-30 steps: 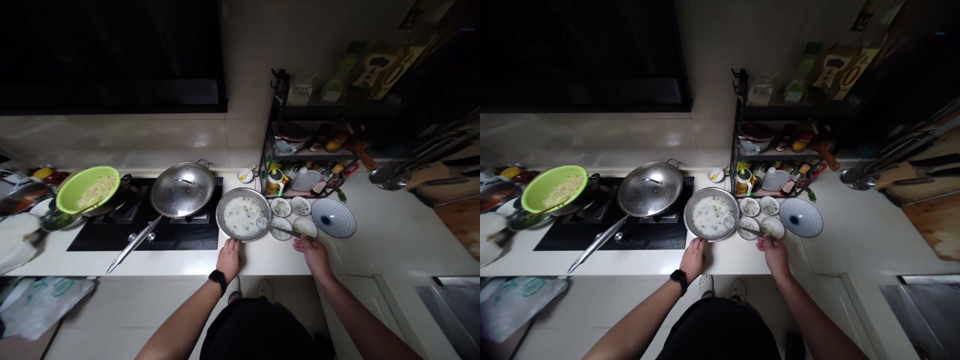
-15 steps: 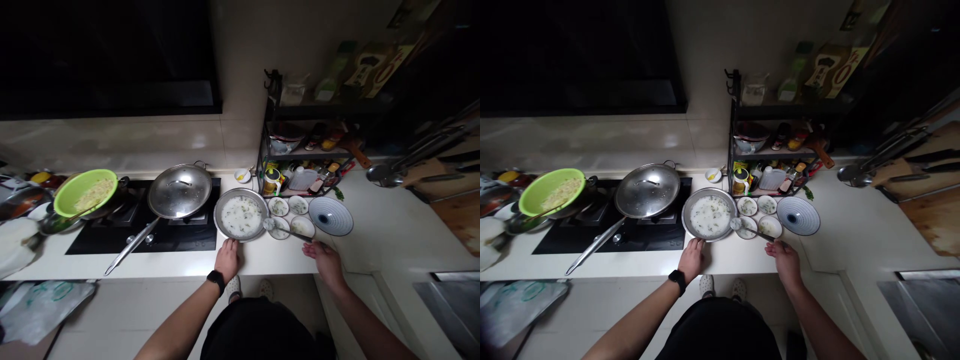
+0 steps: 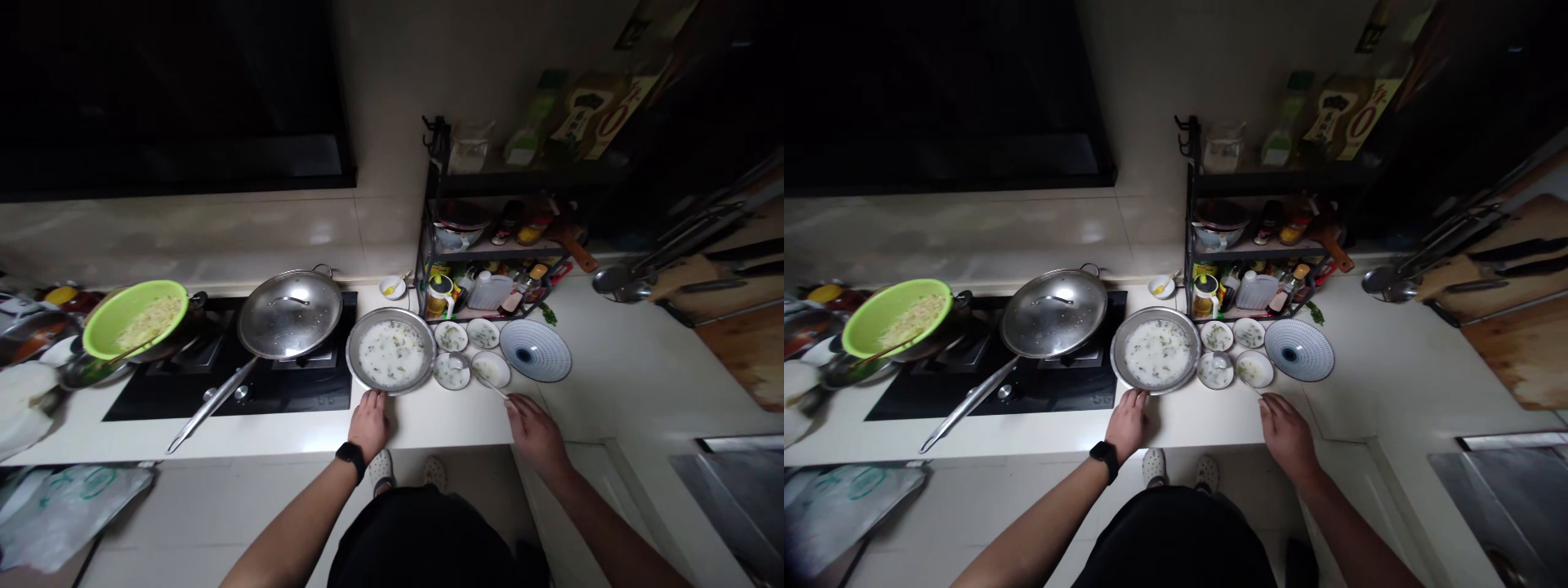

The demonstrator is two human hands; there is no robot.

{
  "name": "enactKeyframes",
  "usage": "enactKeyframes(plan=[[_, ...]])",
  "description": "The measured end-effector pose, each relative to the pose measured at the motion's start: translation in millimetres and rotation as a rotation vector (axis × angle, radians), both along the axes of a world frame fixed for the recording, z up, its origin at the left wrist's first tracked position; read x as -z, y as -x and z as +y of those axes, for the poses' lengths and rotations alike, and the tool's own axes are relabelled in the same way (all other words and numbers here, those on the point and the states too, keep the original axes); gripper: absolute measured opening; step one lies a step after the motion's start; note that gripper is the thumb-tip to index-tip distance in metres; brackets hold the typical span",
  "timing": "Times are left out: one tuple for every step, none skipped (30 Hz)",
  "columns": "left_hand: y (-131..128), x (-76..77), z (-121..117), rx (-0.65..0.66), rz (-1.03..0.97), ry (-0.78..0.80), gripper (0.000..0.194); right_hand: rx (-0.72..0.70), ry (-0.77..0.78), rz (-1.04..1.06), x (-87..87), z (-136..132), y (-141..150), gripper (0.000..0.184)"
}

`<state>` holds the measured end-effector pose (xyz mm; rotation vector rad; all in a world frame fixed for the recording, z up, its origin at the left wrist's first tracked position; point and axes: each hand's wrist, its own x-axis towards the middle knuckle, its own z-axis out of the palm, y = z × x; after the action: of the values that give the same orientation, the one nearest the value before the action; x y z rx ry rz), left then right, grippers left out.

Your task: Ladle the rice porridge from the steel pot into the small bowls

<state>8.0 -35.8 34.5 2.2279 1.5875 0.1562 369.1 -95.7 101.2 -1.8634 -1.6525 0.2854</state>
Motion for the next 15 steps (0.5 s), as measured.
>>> enactKeyframes(plan=[[0,-0.1,0,-0.001,-0.001,-0.003,0.066,-0.071,-0.024,-0.072,-0.8,-3,0,0.036],[0,-0.1,0,-0.003,-0.001,-0.006,0.066,-0.138,-0.034,-0.128,-1.6,-5,1,0.034],[0,0.1,0,-0.005,-0.001,-0.007,0.065,-0.199,-0.037,-0.169,-2.2,-7,1,0.033],[0,0.3,0,-0.007,-0.001,-0.009,0.065,-0.247,-0.037,-0.196,-3.0,-9,1,0.032],[0,0.6,0,-0.008,-0.002,-0.010,0.065,-0.279,-0.038,-0.212,-3.8,-10,2,0.032],[0,0.9,0,-0.008,-0.004,-0.009,0.065,-0.292,-0.045,-0.221,-4.8,-11,4,0.033],[0,1.1,0,-0.007,-0.006,-0.009,0.065,-0.288,-0.056,-0.222,-6.0,-10,7,0.033],[0,1.3,0,-0.006,-0.009,-0.007,0.065,-0.273,-0.069,-0.216,-7.3,-9,11,0.033],[0,1.3,0,-0.005,-0.010,-0.005,0.065,-0.253,-0.083,-0.203,-8.7,-5,17,0.033],[0,1.3,0,-0.004,-0.011,-0.004,0.065,-0.234,-0.091,-0.181,-9.9,-1,23,0.033],[0,1.1,0,-0.004,-0.011,-0.003,0.064,-0.216,-0.094,-0.151,-11.0,6,32,0.033],[0,0.9,0,-0.004,-0.011,-0.002,0.064,-0.198,-0.090,-0.111,-11.8,13,41,0.034],[0,0.7,0,-0.004,-0.012,-0.001,0.064,-0.182,-0.075,-0.065,-12.0,22,50,0.036],[0,0.4,0,-0.005,-0.012,0.001,0.064,-0.168,-0.059,-0.018,-11.8,32,60,0.037],[0,0.0,0,-0.005,-0.012,0.004,0.064,-0.152,-0.041,0.027,-10.9,43,69,0.039]])
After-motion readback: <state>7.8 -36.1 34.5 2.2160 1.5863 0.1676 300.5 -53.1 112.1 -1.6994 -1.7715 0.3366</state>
